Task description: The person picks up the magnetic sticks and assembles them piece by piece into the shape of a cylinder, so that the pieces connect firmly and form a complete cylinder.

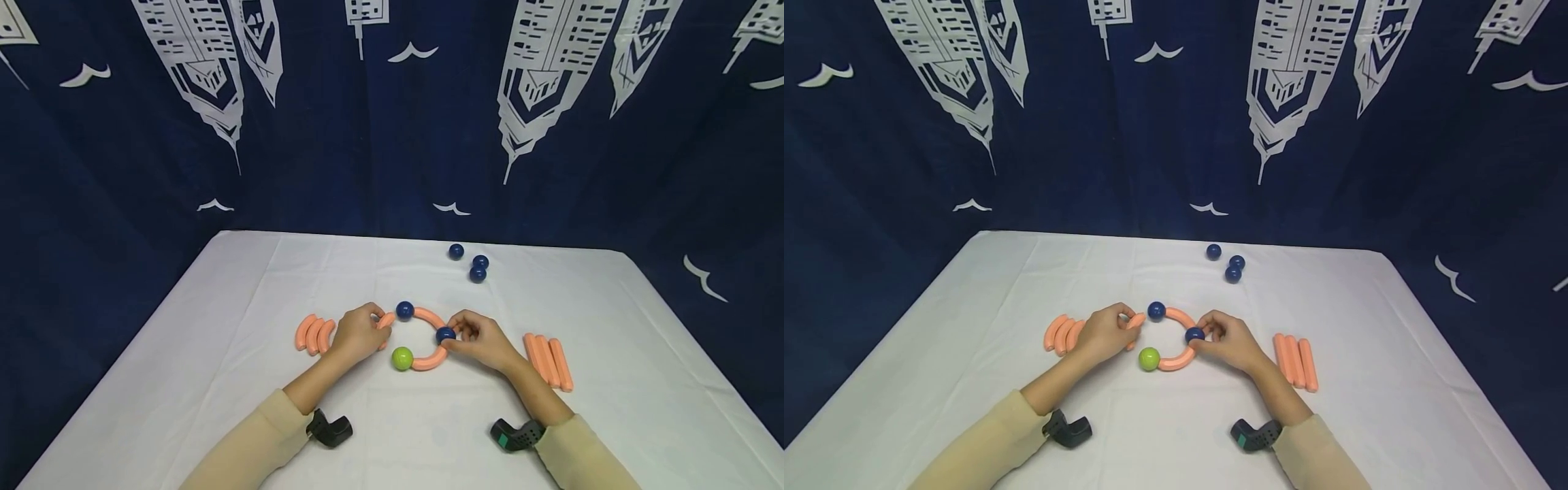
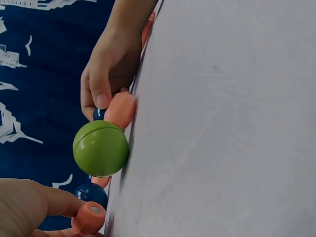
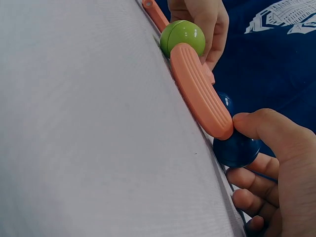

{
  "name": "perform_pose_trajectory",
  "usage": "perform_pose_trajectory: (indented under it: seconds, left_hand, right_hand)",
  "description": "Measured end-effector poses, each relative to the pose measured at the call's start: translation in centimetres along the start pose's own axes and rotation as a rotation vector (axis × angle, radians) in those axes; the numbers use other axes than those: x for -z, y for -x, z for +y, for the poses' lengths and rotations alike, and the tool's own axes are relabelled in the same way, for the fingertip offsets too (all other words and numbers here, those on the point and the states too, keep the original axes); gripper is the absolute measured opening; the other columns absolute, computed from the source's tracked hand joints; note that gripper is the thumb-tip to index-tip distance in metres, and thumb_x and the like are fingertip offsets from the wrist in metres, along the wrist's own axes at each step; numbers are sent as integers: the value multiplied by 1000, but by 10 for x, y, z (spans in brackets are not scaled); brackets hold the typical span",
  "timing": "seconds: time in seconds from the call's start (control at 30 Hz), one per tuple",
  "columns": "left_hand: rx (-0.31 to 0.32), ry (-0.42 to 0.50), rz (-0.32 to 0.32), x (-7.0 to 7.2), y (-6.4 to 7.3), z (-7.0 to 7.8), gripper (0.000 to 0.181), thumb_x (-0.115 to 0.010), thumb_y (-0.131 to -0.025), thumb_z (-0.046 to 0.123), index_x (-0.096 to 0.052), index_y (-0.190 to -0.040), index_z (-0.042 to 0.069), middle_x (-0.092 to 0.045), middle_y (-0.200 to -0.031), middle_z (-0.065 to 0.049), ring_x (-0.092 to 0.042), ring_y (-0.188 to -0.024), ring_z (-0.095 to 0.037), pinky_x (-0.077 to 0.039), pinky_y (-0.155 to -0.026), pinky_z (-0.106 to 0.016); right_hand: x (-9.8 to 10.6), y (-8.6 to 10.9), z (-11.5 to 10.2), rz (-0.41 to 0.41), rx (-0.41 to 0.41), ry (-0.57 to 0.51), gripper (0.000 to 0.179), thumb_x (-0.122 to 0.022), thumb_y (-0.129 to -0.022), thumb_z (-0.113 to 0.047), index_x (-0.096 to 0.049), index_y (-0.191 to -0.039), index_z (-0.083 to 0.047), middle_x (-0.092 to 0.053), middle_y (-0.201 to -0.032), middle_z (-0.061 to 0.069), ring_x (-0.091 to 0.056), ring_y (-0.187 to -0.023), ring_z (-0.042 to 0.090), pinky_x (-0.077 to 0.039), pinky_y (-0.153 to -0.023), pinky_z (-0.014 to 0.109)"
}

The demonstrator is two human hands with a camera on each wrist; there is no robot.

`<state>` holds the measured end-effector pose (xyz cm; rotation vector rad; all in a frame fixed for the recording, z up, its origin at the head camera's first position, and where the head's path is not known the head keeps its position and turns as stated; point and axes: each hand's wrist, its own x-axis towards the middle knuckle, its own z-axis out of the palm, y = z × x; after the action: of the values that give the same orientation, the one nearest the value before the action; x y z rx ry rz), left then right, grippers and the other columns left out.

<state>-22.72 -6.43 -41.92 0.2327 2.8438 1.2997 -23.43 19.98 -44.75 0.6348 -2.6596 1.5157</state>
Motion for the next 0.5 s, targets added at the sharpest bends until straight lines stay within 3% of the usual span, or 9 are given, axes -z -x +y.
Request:
perform_pose_trajectory:
  seconds: [0.37,0.5]
  left_hand:
    - [25,28,4,-5,-9,2,21,-65,-81,9,-64,-100,1,-60,-52,3,-58,-45,-9,-39,-41,-22]
    - [46,39,-3,-5,-10,3,19,-66,-82,10,-63,-99,3,-61,-53,3,-57,-45,-10,-38,-41,-22]
  right_hand:
    - [0,-1,-3,-1,-20,13,28,-82,-78,-15,-66,-98,-4,-61,-83,4,-47,-65,13,-39,-57,24]
    - [-1,1,-14,-2,-30,21,26,-81,-79,-10,-65,-98,0,-61,-83,8,-46,-64,13,-38,-57,23]
